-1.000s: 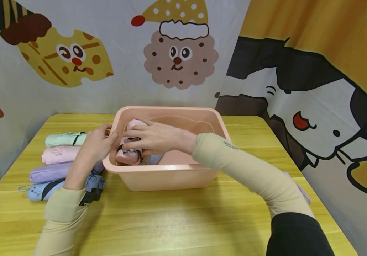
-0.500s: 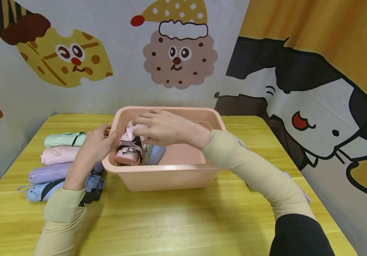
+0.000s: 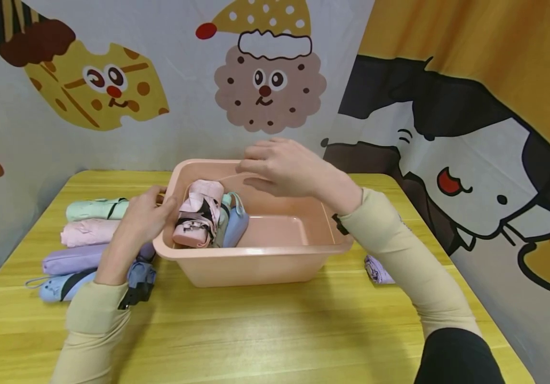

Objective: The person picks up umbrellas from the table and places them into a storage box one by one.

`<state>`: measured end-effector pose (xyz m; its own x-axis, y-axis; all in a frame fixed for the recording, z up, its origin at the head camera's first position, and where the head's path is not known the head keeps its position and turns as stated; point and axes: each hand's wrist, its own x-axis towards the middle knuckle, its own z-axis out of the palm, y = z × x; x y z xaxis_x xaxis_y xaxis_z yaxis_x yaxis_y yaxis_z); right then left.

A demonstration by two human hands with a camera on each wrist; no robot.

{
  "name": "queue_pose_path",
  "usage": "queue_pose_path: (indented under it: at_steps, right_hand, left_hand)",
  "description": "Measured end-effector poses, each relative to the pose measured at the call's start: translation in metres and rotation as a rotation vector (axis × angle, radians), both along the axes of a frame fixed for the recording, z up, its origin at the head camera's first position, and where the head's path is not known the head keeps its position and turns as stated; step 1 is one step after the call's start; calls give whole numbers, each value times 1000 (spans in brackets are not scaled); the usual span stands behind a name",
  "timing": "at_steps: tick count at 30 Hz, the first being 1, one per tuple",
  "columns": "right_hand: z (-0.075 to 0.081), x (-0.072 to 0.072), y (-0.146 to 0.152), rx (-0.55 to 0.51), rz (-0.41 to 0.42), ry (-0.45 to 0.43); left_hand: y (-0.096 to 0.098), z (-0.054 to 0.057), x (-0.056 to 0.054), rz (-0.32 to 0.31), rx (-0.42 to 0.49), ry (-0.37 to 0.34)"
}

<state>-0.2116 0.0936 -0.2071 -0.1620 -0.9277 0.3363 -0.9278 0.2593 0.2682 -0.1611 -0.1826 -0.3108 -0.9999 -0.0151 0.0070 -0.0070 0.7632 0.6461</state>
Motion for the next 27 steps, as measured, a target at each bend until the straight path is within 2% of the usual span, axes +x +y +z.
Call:
queue_pose_path:
  at_steps: [7,14,18,22,27]
  right_hand:
    - [4,-1,42,-124,-80,-51]
    - [-6,-3,86,-184,-192,-50]
    - [-16,-2,110,-203,-325,-114]
    - [-32,-2,130,-173,-477,-208]
    - [-61,-4,155,-118,-571,-313]
  left_hand:
    - [0,0,0,2,1,-11]
    - [-1,0,-1,2,0,-7]
    - [-1,0,-1,4,5,-7]
    - [-1,0,-1,6,4,-3]
    - [-1,0,-1,2,1,12]
